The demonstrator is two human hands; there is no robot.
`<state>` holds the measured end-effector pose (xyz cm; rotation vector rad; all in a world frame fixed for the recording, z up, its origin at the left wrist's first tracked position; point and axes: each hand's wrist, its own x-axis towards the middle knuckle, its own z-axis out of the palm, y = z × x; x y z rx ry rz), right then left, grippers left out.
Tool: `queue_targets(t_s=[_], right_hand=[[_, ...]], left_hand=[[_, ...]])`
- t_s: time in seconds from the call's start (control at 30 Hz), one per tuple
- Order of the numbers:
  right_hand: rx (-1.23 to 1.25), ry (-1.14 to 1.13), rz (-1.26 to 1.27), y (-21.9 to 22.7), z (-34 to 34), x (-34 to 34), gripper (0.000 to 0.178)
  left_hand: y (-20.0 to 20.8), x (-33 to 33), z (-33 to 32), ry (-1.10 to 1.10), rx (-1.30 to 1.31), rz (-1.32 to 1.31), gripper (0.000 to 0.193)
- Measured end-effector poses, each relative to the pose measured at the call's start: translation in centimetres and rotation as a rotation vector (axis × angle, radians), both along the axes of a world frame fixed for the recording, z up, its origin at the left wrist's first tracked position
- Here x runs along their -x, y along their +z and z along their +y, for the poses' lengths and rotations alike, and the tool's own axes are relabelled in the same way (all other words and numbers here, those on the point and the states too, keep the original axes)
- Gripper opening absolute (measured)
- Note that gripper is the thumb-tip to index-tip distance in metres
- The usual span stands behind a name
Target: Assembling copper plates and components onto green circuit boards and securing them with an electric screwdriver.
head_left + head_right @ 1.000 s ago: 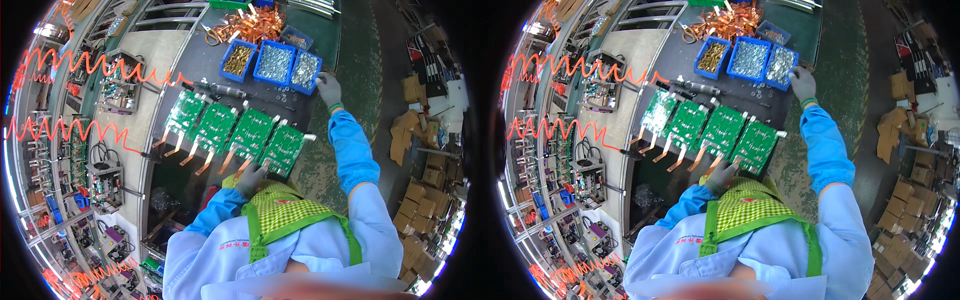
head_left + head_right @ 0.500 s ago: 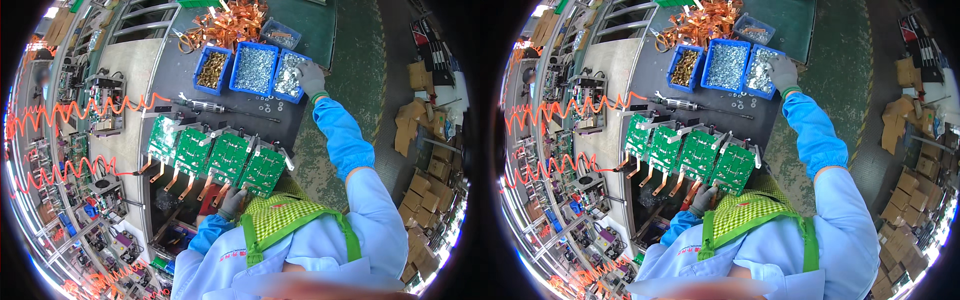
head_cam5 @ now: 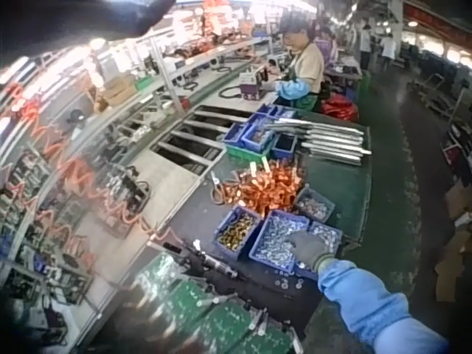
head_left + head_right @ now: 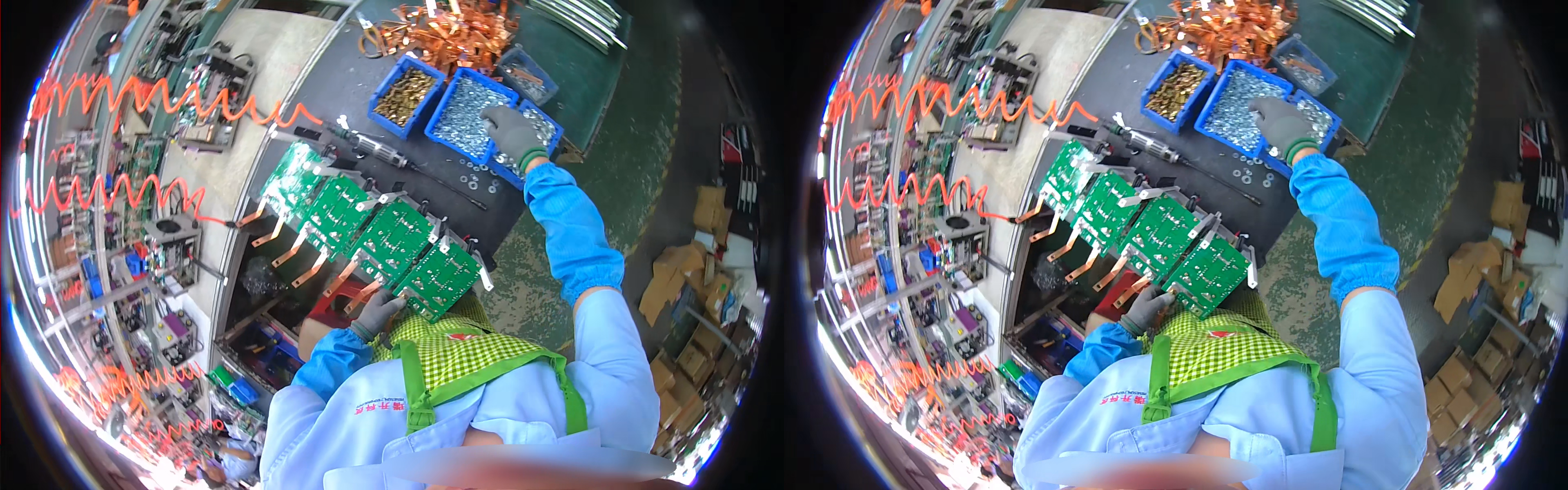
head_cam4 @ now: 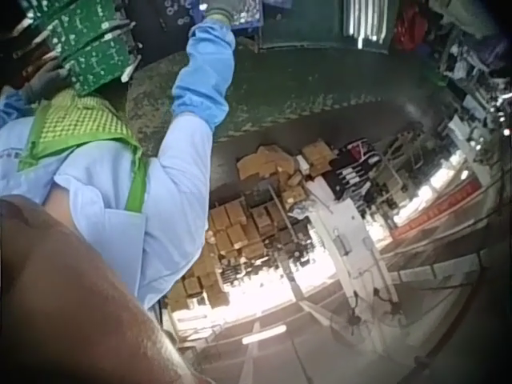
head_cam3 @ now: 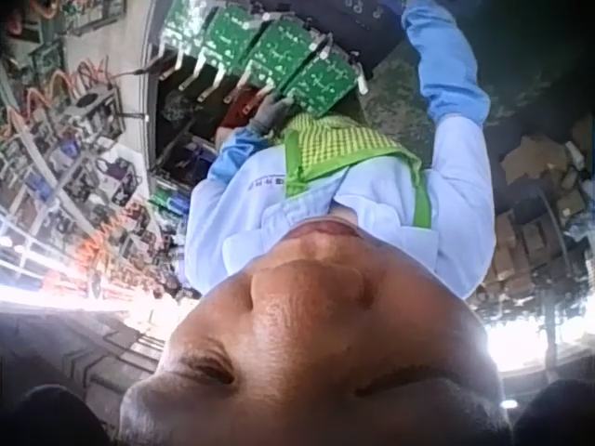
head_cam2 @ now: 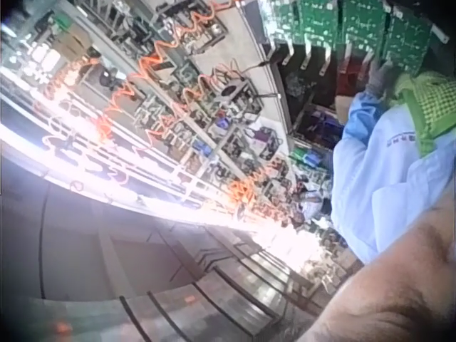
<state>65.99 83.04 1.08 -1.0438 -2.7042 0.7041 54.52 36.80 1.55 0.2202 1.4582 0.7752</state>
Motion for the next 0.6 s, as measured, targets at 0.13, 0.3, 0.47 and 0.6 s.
queue_targets(t_s=[0.13,0.3,0.47,0.6], right_hand=[[-0.09,0.103,-0.405,-1.1,0.4,4.2,0.023],[-0.151,0.133,-0.573,-2.7,-0.3,6.2,0.02],[-0.134,0.108,-0.543,-0.3,-0.9,6.4,0.022],[-0.147,-0.084,-0.294,-0.1,-0.5,3.3,0.022]], left_hand=[[-1.3,-0.7,-0.8,0.056,-0.079,0.027,0.033],[0.2,-1.6,-0.1,0.225,-0.097,-0.016,0.027],[0.0,-1.5,-0.1,0.198,-0.142,-0.05,0.028],[-0.7,-0.9,0.0,0.055,-0.201,-0.016,0.026]])
